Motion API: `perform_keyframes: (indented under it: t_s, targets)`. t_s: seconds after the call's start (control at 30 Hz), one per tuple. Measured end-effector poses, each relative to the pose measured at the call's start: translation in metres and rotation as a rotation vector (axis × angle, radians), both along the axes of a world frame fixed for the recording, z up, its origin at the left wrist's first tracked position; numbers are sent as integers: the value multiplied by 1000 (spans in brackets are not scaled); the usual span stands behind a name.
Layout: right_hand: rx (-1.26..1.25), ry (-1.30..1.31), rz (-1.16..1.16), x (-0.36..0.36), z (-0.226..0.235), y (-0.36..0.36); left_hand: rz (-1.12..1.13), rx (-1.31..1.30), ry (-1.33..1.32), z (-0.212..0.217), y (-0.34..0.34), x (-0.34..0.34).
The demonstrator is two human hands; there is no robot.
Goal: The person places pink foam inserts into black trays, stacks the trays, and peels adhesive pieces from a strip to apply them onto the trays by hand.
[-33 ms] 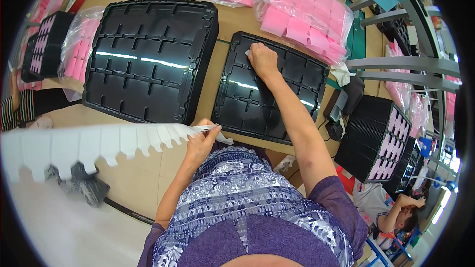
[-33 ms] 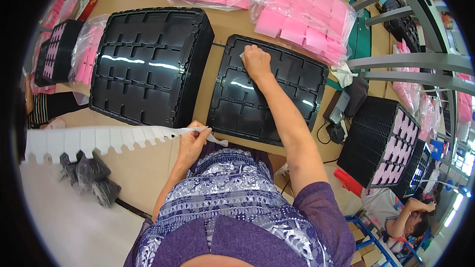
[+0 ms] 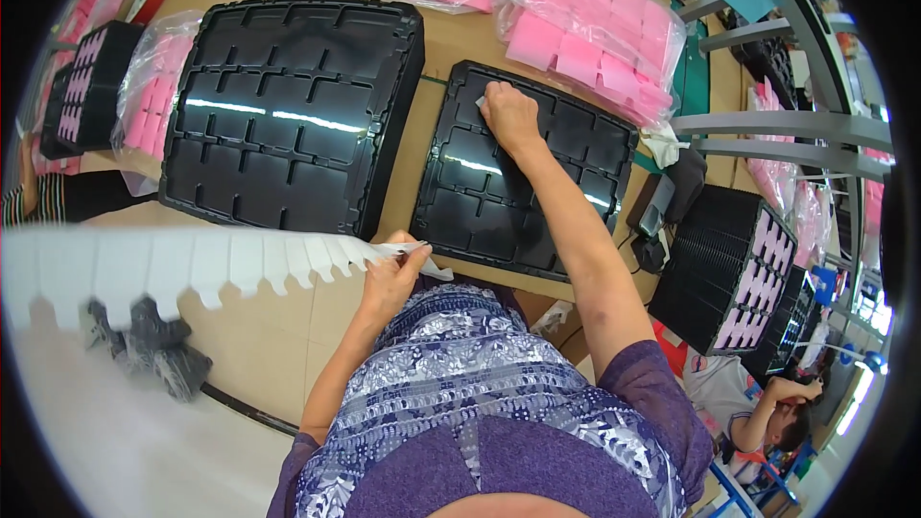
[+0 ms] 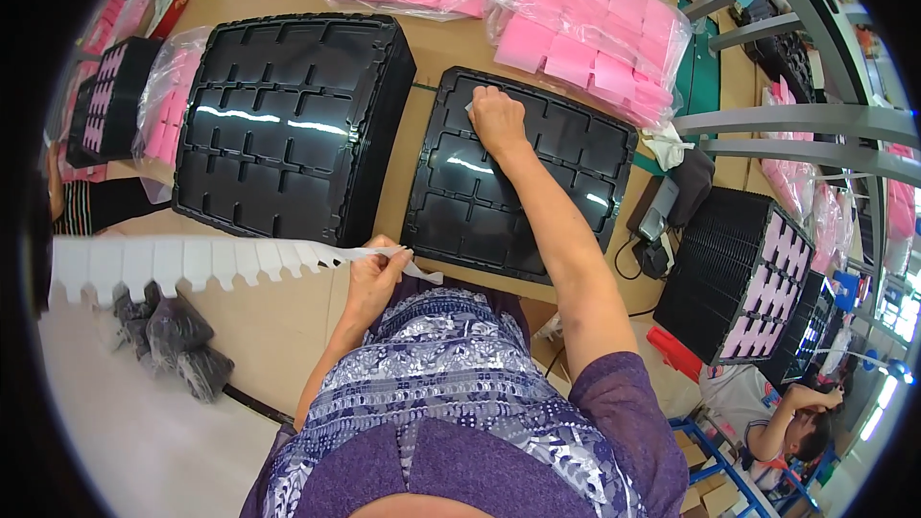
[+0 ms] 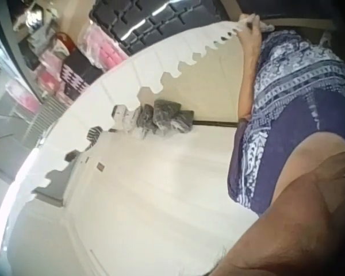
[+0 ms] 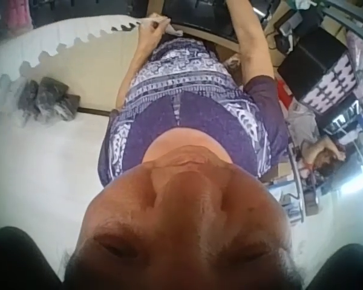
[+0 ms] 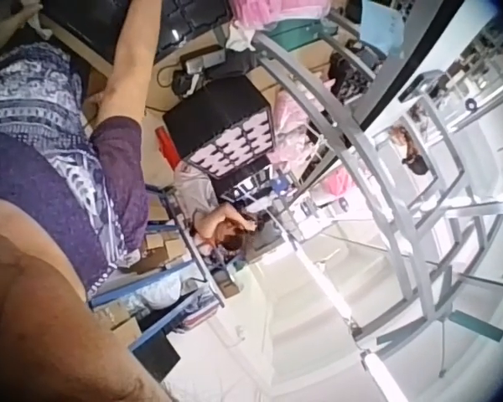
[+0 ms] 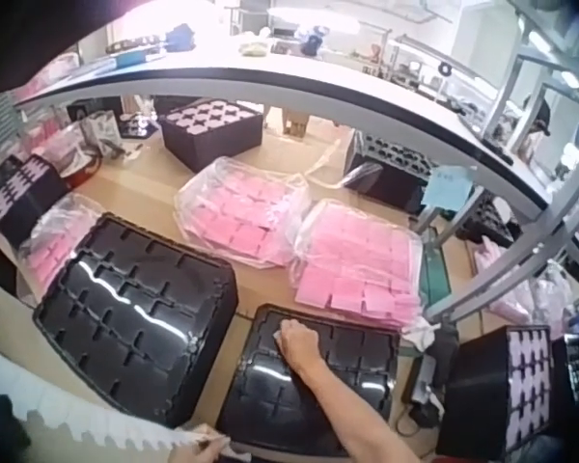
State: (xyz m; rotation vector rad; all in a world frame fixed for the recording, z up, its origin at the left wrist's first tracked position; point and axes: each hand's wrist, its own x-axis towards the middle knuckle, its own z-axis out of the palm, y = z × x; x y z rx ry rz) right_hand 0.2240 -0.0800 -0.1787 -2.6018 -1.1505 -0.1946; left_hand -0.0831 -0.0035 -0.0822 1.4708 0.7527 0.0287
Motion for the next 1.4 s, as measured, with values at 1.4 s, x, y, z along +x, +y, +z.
perform_keyframes:
  t_s: [1.4]
  targets:
    - [941, 1914, -93, -147, 68, -75, -357, -257, -247, 40, 10, 35]
